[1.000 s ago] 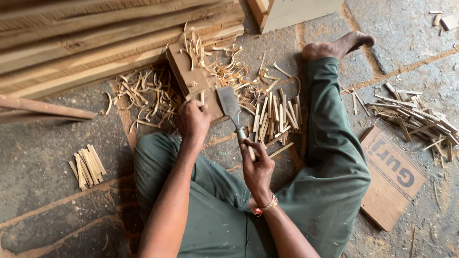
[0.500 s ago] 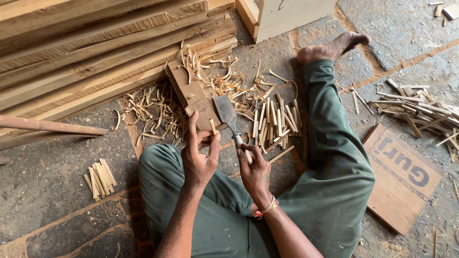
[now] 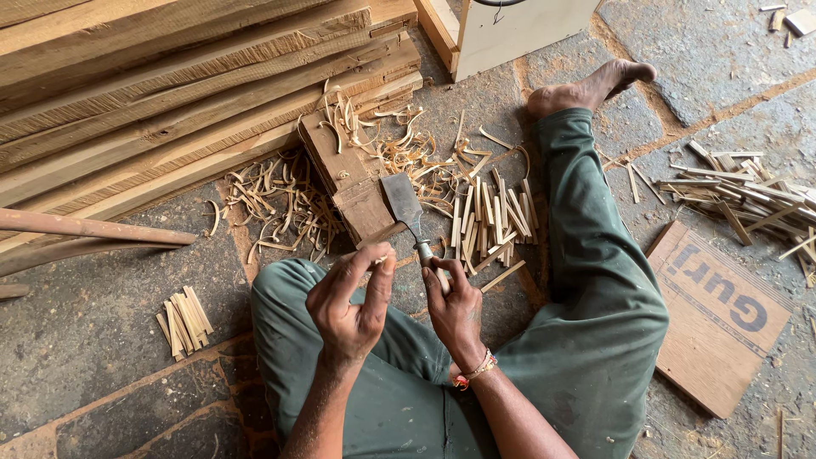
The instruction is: The person sits on the floor and uses a chisel to carve small wooden sticks, producing wood shavings and finished pieces.
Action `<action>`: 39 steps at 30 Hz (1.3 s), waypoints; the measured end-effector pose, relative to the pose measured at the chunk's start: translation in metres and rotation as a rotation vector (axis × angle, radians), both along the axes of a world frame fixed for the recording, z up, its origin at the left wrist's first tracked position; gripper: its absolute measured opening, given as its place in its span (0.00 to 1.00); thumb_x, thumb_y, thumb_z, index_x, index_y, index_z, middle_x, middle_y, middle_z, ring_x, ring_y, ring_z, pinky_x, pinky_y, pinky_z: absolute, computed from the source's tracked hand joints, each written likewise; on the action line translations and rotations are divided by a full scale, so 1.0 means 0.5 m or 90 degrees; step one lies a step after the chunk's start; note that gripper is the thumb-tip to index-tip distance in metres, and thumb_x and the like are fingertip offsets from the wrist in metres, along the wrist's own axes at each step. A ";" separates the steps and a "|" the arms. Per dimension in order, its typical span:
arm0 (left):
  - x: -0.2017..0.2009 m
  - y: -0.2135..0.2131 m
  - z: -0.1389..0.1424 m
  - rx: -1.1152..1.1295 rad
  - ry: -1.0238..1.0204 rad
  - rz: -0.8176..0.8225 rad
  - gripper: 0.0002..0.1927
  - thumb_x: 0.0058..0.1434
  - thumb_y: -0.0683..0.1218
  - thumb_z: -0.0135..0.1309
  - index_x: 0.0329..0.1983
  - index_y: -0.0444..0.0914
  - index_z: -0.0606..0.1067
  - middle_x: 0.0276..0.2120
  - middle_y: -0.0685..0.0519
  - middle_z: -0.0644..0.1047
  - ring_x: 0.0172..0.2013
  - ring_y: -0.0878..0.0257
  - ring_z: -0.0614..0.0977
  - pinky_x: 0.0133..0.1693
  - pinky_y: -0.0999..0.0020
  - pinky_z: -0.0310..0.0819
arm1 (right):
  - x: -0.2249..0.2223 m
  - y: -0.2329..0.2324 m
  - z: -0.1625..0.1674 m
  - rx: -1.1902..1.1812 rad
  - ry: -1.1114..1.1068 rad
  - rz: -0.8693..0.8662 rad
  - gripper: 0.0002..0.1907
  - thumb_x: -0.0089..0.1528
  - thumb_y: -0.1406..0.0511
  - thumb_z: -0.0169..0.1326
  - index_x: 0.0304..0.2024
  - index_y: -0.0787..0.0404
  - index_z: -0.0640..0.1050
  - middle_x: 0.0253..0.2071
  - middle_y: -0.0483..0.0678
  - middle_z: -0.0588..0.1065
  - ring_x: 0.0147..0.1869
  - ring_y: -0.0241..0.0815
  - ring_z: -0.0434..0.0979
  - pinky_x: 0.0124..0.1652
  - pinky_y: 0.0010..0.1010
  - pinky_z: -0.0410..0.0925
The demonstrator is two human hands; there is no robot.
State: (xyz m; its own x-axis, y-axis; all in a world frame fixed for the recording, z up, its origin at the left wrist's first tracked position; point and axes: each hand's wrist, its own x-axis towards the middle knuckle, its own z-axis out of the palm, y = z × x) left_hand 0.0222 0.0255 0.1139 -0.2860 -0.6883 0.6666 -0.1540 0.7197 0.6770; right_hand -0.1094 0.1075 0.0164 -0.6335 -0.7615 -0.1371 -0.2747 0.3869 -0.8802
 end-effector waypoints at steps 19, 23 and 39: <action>-0.021 0.077 -0.024 0.110 0.116 -0.111 0.29 0.69 0.48 0.51 0.68 0.28 0.61 0.13 0.62 0.63 0.13 0.76 0.63 0.16 0.78 0.56 | -0.001 -0.002 -0.004 0.012 0.004 0.003 0.11 0.66 0.60 0.56 0.49 0.58 0.78 0.09 0.40 0.65 0.12 0.29 0.60 0.15 0.33 0.50; -0.018 0.075 -0.009 0.040 0.051 -0.160 0.27 0.70 0.40 0.50 0.69 0.26 0.60 0.16 0.60 0.66 0.15 0.73 0.67 0.20 0.73 0.58 | 0.000 0.001 -0.001 -0.022 0.015 -0.005 0.11 0.65 0.61 0.58 0.48 0.58 0.78 0.09 0.40 0.62 0.14 0.27 0.59 0.16 0.31 0.51; -0.016 0.059 0.049 -0.126 -0.050 -0.081 0.17 0.68 0.42 0.44 0.54 0.27 0.74 0.30 0.48 0.78 0.22 0.65 0.72 0.27 0.65 0.66 | -0.002 0.004 -0.017 -0.063 0.069 0.020 0.10 0.65 0.65 0.54 0.49 0.58 0.77 0.11 0.41 0.67 0.13 0.30 0.65 0.14 0.32 0.57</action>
State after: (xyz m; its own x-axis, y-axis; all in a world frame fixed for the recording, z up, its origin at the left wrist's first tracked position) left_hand 0.0141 0.0548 0.1383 -0.4177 -0.5012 0.7579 -0.0999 0.8544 0.5099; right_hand -0.1106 0.1093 0.0080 -0.6165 -0.7874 0.0073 -0.3806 0.2898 -0.8781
